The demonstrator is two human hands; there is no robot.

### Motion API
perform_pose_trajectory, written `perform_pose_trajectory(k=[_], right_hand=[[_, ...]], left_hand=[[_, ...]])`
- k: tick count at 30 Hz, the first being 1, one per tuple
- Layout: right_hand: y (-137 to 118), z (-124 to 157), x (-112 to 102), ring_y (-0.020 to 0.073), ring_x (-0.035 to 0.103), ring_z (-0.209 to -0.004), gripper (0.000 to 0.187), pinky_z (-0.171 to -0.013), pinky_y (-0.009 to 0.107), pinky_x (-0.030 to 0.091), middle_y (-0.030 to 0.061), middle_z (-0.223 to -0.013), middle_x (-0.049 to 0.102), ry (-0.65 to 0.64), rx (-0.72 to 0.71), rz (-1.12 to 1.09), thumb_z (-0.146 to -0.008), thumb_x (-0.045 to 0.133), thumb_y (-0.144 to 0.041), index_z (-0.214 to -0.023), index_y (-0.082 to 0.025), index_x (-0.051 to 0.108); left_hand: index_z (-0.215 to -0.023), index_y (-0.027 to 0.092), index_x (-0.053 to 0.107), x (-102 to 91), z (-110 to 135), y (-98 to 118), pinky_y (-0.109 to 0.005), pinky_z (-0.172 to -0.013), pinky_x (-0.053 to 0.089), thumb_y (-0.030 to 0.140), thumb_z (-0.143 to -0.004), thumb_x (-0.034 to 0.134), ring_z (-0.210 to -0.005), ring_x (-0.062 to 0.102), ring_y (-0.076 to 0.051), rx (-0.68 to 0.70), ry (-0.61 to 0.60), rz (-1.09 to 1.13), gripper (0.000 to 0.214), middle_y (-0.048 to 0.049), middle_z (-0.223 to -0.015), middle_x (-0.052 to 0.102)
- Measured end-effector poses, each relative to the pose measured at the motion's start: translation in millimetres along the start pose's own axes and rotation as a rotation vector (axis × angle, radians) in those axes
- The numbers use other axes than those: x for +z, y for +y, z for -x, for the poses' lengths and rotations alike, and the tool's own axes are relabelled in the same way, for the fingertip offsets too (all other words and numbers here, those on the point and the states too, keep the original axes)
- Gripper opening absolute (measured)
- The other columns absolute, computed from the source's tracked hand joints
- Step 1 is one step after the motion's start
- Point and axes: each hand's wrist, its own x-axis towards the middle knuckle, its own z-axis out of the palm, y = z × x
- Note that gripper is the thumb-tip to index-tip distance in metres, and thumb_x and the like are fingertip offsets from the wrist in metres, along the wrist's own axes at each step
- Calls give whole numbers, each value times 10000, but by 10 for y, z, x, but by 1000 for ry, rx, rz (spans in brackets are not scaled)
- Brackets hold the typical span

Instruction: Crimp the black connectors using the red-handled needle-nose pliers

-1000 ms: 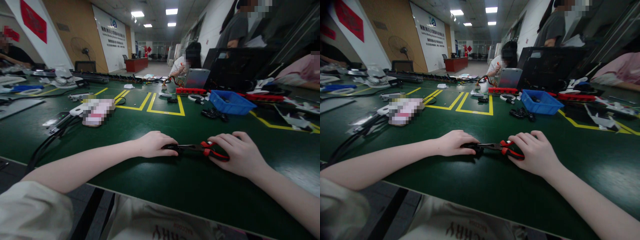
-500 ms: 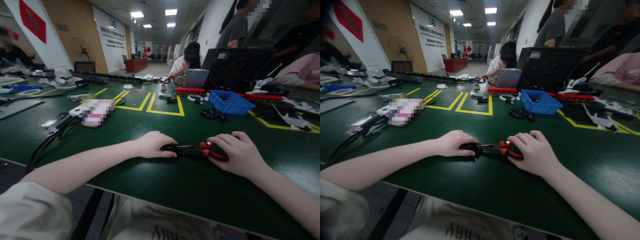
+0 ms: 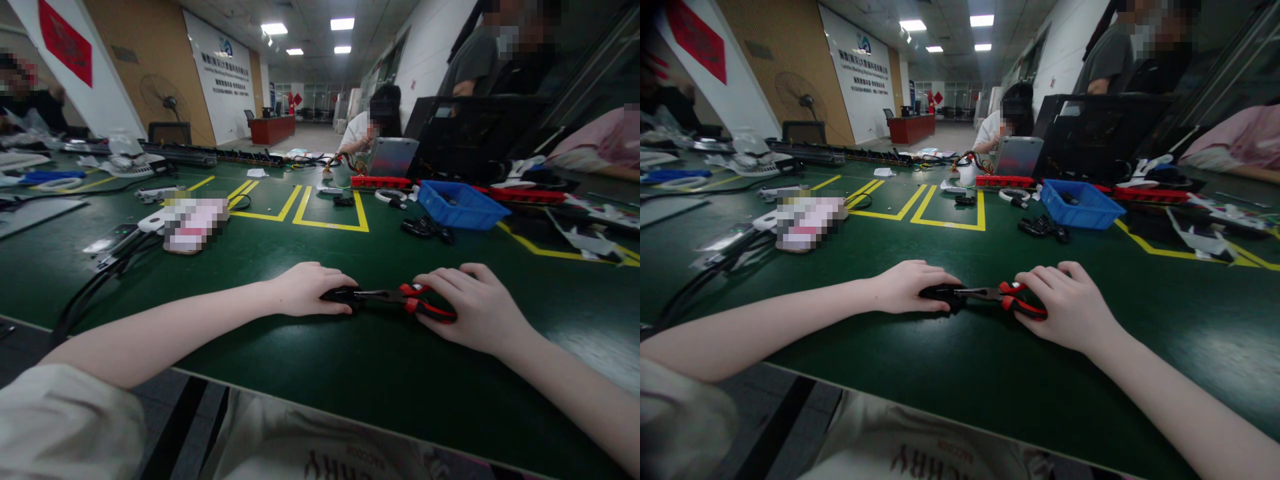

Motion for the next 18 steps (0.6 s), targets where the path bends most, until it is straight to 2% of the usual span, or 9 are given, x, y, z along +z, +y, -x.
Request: perform_pose_trajectory(k=[13,18], right_hand=[[-7,18,-8,237,657,-827,291,-789,412,394,92,-934,695,23,1,31,-850,587,-344,-1075,-160,585],[-8,19,-12,238,657,-836,289,-788,412,398,89,-946,699,7,7,15,-850,586,-343,-1086,-177,579]], left_hand=[[-1218,211,610,-6,-12,-7,-295,-774,456,575,-953,494,-858,681,-190,15,-31,-22,466,-57,-1073,723],[-1219,216,620,-6,-16,-12,-292,-789,453,578,-958,480,-901,682,-199,10,-48,-12,467,-61,-1087,722]])
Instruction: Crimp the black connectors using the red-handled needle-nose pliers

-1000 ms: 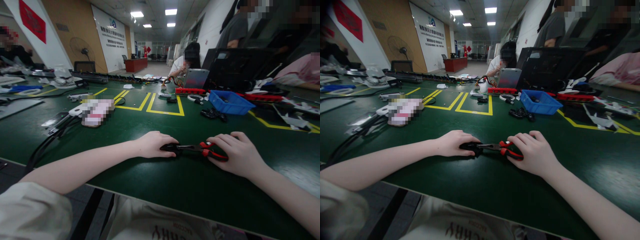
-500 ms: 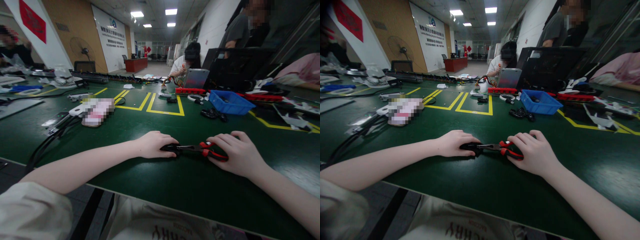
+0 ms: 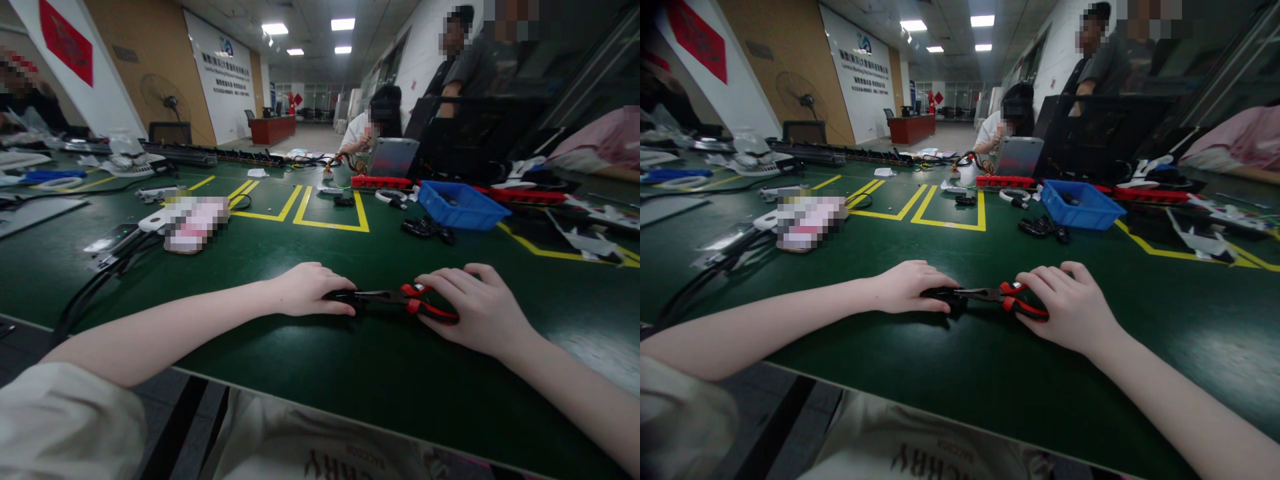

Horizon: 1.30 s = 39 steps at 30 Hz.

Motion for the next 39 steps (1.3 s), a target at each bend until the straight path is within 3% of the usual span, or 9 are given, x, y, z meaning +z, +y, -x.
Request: perform_pose_trajectory(k=[15,39], right_hand=[[12,-10,-2,228,650,-815,292,-761,384,406,90,-925,694,2,-9,-6,-834,602,-340,-1062,-158,600],[5,-12,4,229,651,-815,286,-756,391,402,90,-924,694,-5,-7,-25,-840,589,-346,-1059,-164,605]], left_hand=[[-1305,206,552,4,7,-2,-295,-827,457,498,-945,557,-969,673,-193,-5,19,34,463,-50,-1171,694],[-1217,210,628,-19,-6,3,-277,-742,456,516,-939,558,-852,682,-177,-12,13,101,419,-47,-1072,727]])
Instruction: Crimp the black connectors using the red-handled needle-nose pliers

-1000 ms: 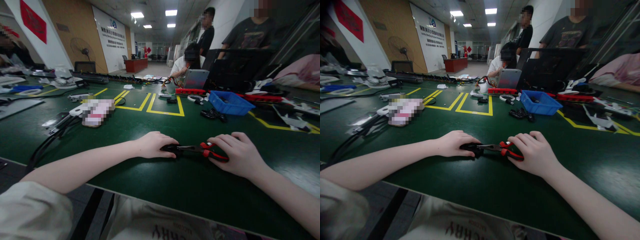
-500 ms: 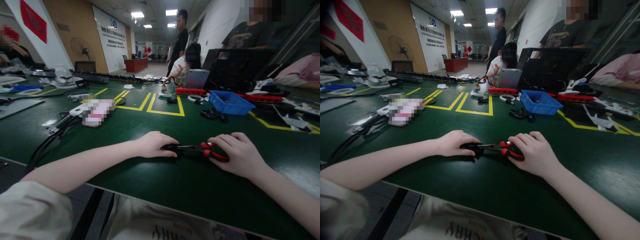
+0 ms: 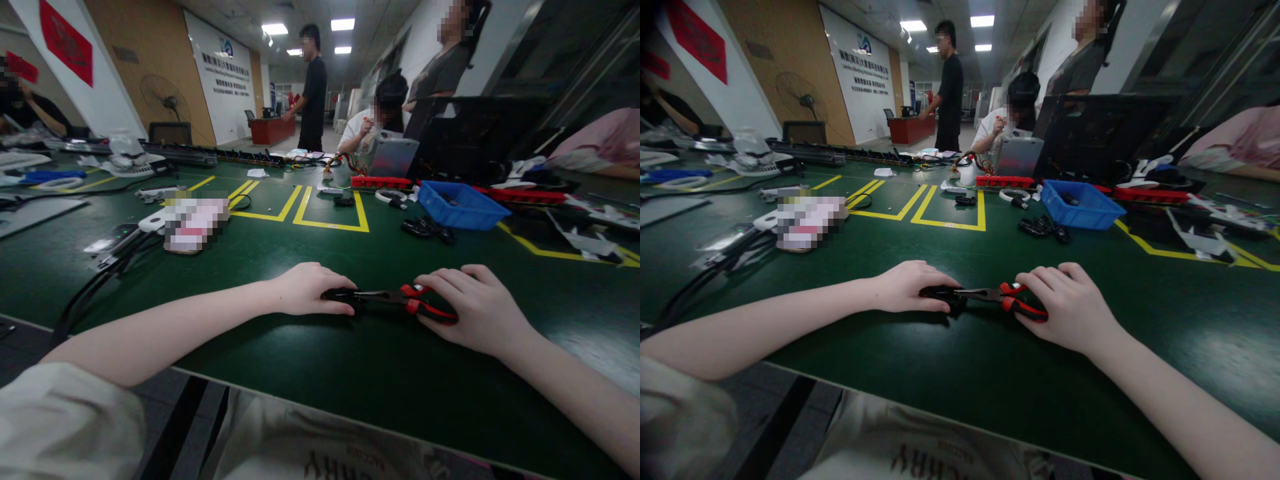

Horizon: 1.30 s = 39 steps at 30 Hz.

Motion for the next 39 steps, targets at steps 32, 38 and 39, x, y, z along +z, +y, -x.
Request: perform_pose_trajectory(k=[32,38,39], right_hand=[[-9,-38,-23,227,652,-795,283,-806,409,392,91,-908,690,-1,-31,12,-860,552,-356,-1047,-147,592],[8,-19,-2,217,648,-795,293,-800,391,400,86,-918,688,-25,-35,-7,-868,542,-369,-1056,-149,586],[11,-16,1,215,649,-798,297,-801,388,401,85,-924,689,-30,-37,-12,-869,541,-374,-1061,-151,584]], left_hand=[[-1202,197,621,1,7,-3,-276,-737,434,509,-977,488,-865,667,-178,34,-8,-41,407,-42,-1034,703],[-1215,203,612,0,9,-6,-283,-754,434,517,-970,498,-886,668,-186,33,-8,-49,414,-43,-1054,702],[-1217,202,611,0,10,-8,-283,-755,434,516,-972,494,-889,668,-186,35,-9,-48,415,-43,-1058,701]])
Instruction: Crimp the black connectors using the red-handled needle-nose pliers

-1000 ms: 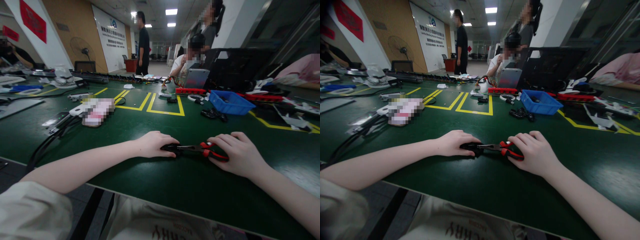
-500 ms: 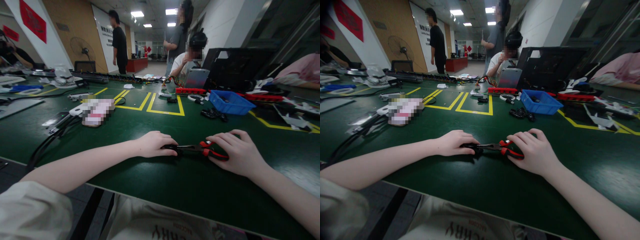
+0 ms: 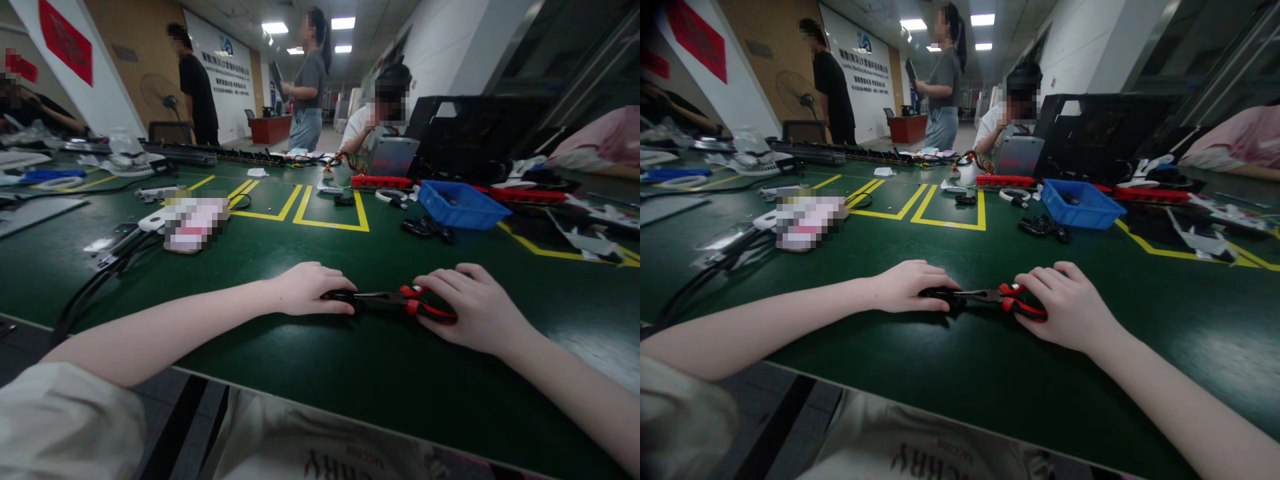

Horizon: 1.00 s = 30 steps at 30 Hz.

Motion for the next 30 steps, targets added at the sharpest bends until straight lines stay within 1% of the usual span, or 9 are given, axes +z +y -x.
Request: perform_pose_trajectory(k=[9,20,30], right_hand=[[4,-5,2,211,651,-793,298,-789,385,406,85,-925,690,-8,-9,-1,-878,529,-372,-1066,-146,575],[-9,-2,-10,206,643,-754,295,-776,384,412,84,-909,691,-15,-9,-2,-859,549,-359,-1055,-140,577],[-8,1,-16,207,640,-771,288,-778,378,407,82,-913,687,-10,3,-12,-841,568,-355,-1047,-154,580]], left_hand=[[-1224,204,605,-6,5,7,-288,-765,436,501,-986,470,-887,667,-184,10,-6,-13,404,-41,-1053,700],[-1251,198,592,29,15,8,-280,-771,443,487,-960,532,-881,661,-171,8,32,-64,414,-45,-1064,684],[-1263,203,583,5,12,28,-275,-772,437,495,-966,523,-867,656,-167,5,15,-78,421,-44,-1050,681]])
